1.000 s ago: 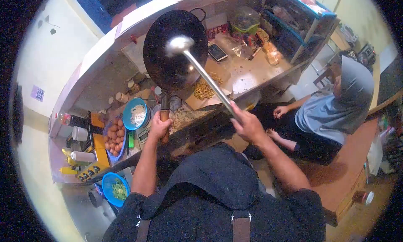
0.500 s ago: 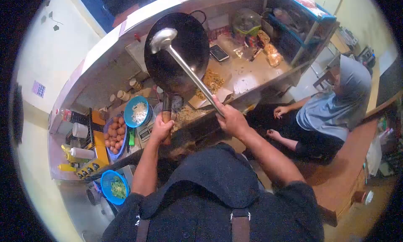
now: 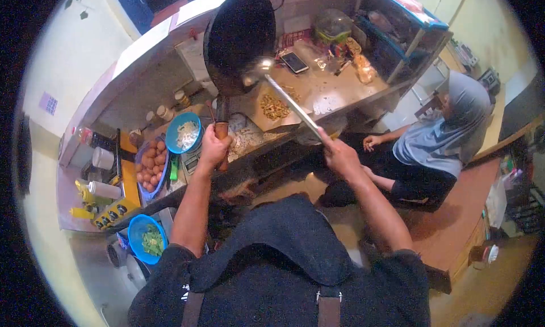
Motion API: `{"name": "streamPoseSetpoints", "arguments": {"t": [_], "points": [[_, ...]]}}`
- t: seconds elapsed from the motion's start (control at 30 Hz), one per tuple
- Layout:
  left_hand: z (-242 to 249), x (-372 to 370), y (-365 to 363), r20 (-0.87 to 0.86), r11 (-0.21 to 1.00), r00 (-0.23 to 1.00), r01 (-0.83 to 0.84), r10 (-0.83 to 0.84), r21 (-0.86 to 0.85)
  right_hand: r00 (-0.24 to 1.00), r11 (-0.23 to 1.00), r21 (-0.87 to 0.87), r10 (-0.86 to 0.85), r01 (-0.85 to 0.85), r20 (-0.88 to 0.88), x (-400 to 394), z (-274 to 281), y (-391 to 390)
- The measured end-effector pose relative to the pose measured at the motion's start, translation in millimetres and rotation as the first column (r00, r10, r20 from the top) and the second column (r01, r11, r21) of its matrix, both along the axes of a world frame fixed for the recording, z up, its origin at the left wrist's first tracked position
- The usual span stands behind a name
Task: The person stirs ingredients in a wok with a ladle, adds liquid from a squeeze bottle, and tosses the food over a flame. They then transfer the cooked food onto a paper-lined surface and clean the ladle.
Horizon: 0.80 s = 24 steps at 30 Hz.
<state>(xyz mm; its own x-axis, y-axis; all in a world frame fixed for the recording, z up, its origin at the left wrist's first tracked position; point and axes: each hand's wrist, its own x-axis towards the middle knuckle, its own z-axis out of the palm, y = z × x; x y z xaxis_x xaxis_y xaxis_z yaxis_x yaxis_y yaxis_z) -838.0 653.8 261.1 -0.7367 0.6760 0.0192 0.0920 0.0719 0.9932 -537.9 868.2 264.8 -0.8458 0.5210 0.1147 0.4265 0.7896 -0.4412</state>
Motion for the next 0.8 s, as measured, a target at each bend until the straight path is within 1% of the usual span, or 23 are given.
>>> {"name": "streamPoseSetpoints", "arguments": {"t": [0.03,0.07,0.13,0.17,0.2,0.23,0.27,0.3,0.33,0.37,0.4,0.47,0.53,0.6,0.67,0.73,0.77,0.8], "points": [[17.4,6.2,-4.9,-0.212,0.995,0.975,-0.078,0.063,-0.062,1.000,1.000,0.010,-0.030,0.030,0.000,18.0,-9.7,2.6],[24.4,7.6,-11.9,-0.129,0.997,0.990,-0.070,0.066,-0.027,0.998,0.998,0.020,-0.056,0.056,0.000,34.8,-16.3,3.4],[33.2,13.7,-36.5,0.042,0.998,0.997,-0.062,0.061,0.023,0.977,0.982,-0.183,-0.075,0.038,-0.202,69.6,-31.3,-10.0],[60.9,28.0,-51.3,0.136,0.999,0.990,-0.042,0.044,-0.024,0.960,0.947,-0.321,-0.098,0.009,-0.261,79.2,-34.2,-19.8],[69.8,33.8,-68.6,0.206,0.999,0.979,-0.018,0.008,0.049,0.939,0.893,-0.450,-0.133,-0.026,-0.318,88.8,-36.6,-29.8],[74.7,38.7,-87.9,0.271,0.992,0.962,-0.002,-0.032,0.123,0.930,0.797,-0.601,-0.169,-0.065,-0.325,98.4,-25.2,-41.2],[82.3,49.3,-106.6,0.331,0.980,0.941,0.007,-0.073,0.197,0.934,0.654,-0.750,-0.199,-0.098,-0.296,106.6,-4.4,-51.4],[100.1,66.9,-124.9,0.390,0.970,0.918,-0.027,-0.071,0.240,0.938,0.488,-0.866,-0.239,-0.107,-0.251,115.0,16.5,-61.7],[111.5,83.1,-143.8,0.426,0.954,0.902,-0.058,-0.076,0.293,0.952,0.283,-0.954,-0.250,-0.102,-0.176,118.2,50.3,-72.6],[120.2,99.6,-164.8,0.456,0.933,0.886,-0.094,-0.081,0.348,0.967,0.068,-0.994,-0.236,-0.084,-0.098,118.7,70.4,-79.8],[127.2,117.8,-185.0,0.482,0.905,0.872,-0.135,-0.085,0.404,0.965,-0.053,-0.987,-0.223,-0.154,-0.139,120.1,73.3,-84.5],[136.2,161.0,-221.0,0.522,0.818,0.851,-0.260,-0.057,0.513,0.988,-0.223,-0.964,-0.080,-0.144,-0.129,122.8,73.5,-80.0],[137.9,208.4,-251.9,0.520,0.733,0.852,-0.393,0.063,0.555,0.989,-0.321,-0.943,0.079,-0.093,-0.125,118.2,69.3,-75.6],[137.2,259.7,-280.3,0.499,0.652,0.845,-0.490,0.192,0.579,0.973,-0.356,-0.934,0.208,-0.023,-0.104,109.0,71.6,-75.7],[136.2,303.3,-293.1,0.517,0.525,0.771,-0.634,0.372,0.568,0.935,-0.415,-0.908,0.340,0.052,-0.101,94.3,67.0,-66.8],[131.6,353.4,-315.5,0.538,0.407,0.681,-0.730,0.498,0.548,0.885,-0.300,-0.952,0.457,0.059,-0.089,87.2,66.2,-66.8],[138.9,375.4,-320.8,0.513,0.407,0.673,-0.736,0.533,0.542,0.874,-0.292,-0.953,0.482,0.086,-0.069,85.2,75.7,-69.7],[139.4,394.0,-328.6,0.555,0.320,0.613,-0.780,0.562,0.538,0.852,-0.286,-0.953,0.520,0.102,-0.065,82.8,78.9,-70.2]]}}
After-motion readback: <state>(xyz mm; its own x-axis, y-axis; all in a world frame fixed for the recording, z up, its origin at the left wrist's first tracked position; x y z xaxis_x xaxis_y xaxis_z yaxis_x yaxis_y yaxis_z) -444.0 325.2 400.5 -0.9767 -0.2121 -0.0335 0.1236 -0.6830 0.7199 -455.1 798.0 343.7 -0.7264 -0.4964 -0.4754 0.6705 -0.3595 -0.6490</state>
